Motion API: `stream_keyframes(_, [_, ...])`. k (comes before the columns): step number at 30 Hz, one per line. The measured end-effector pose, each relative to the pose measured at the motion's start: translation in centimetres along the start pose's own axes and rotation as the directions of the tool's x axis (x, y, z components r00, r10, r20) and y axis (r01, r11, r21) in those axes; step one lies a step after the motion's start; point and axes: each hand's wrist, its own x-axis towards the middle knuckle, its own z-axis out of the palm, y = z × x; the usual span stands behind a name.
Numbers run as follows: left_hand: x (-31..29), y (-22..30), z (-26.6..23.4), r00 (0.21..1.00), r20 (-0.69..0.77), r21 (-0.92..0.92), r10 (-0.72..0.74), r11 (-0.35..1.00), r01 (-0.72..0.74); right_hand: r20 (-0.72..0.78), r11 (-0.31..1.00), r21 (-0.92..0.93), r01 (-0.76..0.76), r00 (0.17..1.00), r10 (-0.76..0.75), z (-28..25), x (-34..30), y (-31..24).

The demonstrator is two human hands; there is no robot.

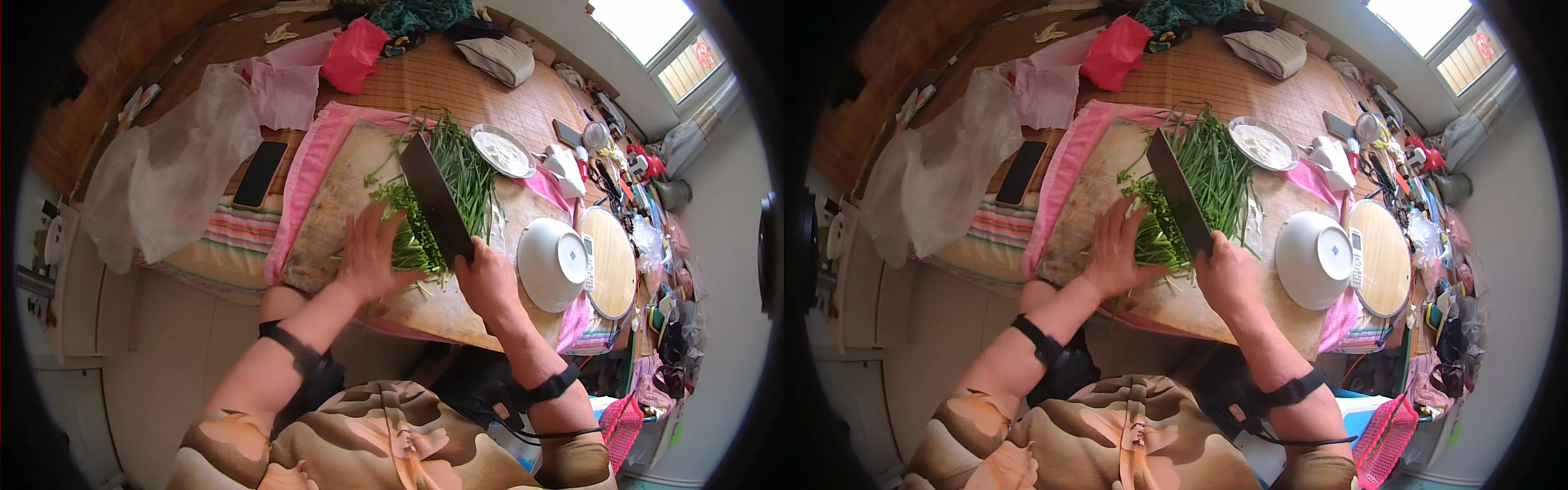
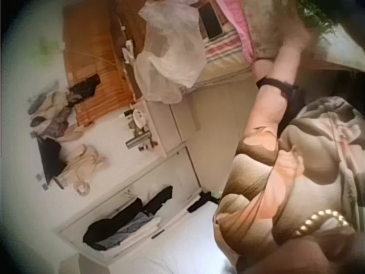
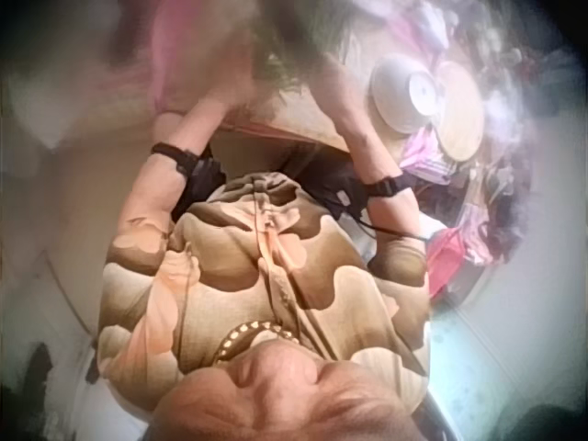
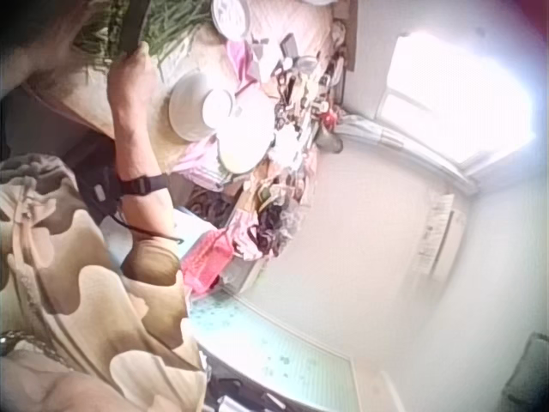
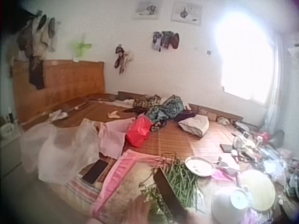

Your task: The person picks up a bunch of green onions from a plastic bag, places them on a wooden cutting board, and finely chops them using a large knife.

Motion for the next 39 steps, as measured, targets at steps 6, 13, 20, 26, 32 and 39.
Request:
stream_keyframes(6, [1.3, -3.1, 0.7, 0.982, 0.184, 0.016, -0.032, 0.999, 0.029, 0.161, 0.998, -0.025, -0.060, 0.985, 0.064, -0.3, -1.8, -0.9])
stream_keyframes(13, [-0.4, -0.1, 0.3, 0.994, 0.112, -0.133, -0.014, 0.991, 0.029, 0.100, 0.999, -0.024, 0.027, 0.995, -0.024, 0.5, -2.1, -0.5])
stream_keyframes(20, [-1.4, 0.3, 1.3, 0.982, 0.171, -0.007, -0.081, 0.996, 0.083, 0.194, 0.995, -0.084, 0.049, 0.980, -0.032, 0.6, -1.0, -0.8])
stream_keyframes(26, [-1.1, -0.2, 2.3, 0.983, 0.184, -0.050, 0.001, 0.999, 0.008, 0.308, 0.992, -0.125, -0.002, 0.950, 0.040, 1.5, 1.0, -1.6])
stream_keyframes(32, [-1.5, -1.1, 2.8, 0.989, 0.146, -0.036, -0.008, 0.999, 0.014, 0.189, 0.998, -0.002, -0.066, 0.980, 0.065, 2.8, 0.9, -1.0])
stream_keyframes(39, [-1.4, -1.0, 2.1, 0.991, 0.119, -0.109, 0.058, 0.993, -0.045, 0.041, 1.000, -0.023, 0.017, 0.999, -0.016, -0.1, -0.2, -1.1])
